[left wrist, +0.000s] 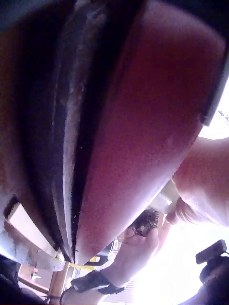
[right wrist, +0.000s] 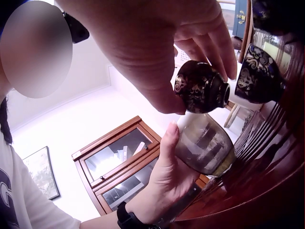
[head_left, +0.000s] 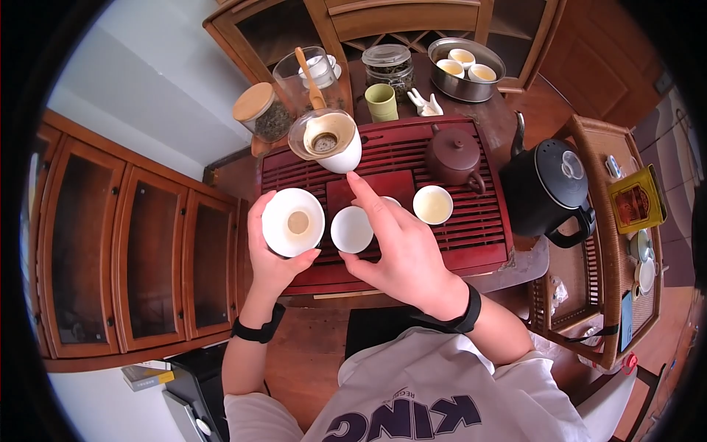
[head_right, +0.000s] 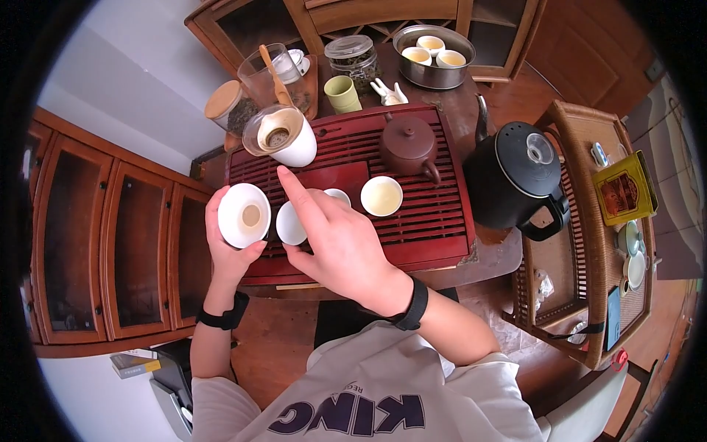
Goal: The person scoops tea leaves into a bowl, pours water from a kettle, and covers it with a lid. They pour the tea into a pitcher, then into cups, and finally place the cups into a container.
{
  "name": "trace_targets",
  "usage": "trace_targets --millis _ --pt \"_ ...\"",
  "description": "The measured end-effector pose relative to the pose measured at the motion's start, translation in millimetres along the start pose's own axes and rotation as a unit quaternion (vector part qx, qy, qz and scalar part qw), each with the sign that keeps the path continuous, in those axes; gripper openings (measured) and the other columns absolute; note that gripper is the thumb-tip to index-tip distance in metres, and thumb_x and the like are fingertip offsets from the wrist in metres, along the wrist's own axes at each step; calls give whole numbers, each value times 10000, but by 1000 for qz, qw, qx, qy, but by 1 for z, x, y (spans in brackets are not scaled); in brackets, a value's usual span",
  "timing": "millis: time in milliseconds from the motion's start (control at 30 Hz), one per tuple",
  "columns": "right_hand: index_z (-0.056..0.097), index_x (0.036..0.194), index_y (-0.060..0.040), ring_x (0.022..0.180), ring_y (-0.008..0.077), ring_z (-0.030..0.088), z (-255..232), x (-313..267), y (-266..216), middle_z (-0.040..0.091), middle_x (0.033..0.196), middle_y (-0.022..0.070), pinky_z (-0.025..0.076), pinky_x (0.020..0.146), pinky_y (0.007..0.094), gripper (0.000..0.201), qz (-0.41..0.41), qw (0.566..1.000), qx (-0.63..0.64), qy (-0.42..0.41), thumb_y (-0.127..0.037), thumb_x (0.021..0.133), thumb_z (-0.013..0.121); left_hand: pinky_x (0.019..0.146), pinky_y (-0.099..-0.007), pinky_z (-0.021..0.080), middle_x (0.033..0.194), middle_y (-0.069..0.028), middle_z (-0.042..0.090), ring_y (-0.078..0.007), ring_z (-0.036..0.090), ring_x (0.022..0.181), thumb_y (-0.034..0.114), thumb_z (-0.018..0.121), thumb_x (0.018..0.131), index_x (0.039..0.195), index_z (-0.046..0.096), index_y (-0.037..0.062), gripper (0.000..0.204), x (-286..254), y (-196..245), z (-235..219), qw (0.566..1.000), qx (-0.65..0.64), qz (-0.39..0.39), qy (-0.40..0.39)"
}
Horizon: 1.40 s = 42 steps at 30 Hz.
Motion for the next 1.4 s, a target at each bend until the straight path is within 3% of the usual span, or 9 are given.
trace_targets --millis 467,900,1067,1300,1367,1400 --pt "282 1555 -41 841 316 650 2 -1 5 627 999 136 559 714 395 1024 8 1000 -8 -10 -69 678 810 1034 -388 487 1331 -124 544 -240 571 1227 85 918 609 1466 361 47 1023 11 26 4 994 105 -3 -7" --pt "225 1564 -7 847 341 657 10 10 2 626 1004 170 558 690 411 1050 4 999 34 -36 -99 699 812 1044 -407 476 1356 -153 544 -284 570 1243 151 948 582 1431 423 45 1004 35 77 -4 954 290 15 -77" --pt "202 1569 -3 849 354 657 12 13 -1 626 995 183 558 700 419 1061 -11 998 54 -39 -96 703 808 1045 -441 463 1368 -159 536 -348 546 1251 173 951 581 1425 435 52 996 41 90 -5 912 385 90 -113" --pt "149 1579 -2 863 369 658 14 15 -3 628 1014 199 554 719 432 1098 -16 995 94 -40 -75 701 805 1027 -454 461 1344 -174 545 -376 552 1215 178 950 587 1399 467 50 953 49 106 -4 875 433 183 -118" --pt "142 1580 -1 867 372 659 14 16 -5 628 1021 204 553 721 434 1103 -11 994 103 -38 -69 701 805 1011 -469 463 1325 -175 552 -377 557 1201 167 942 589 1381 475 45 927 51 110 -2 840 456 259 -135" --pt "137 1580 1 872 375 659 14 16 -6 629 1028 209 554 725 434 1104 -13 993 109 -32 -66 702 804 1011 -469 463 1325 -175 552 -377 557 1201 167 942 589 1381 475 45 927 52 112 -2 840 457 260 -136"
Point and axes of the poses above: each hand's wrist, its own x-axis towards the middle knuckle, its own z-axis out of the palm, y = z × x, the point moved 2 cm from there along x, towards the middle knuckle
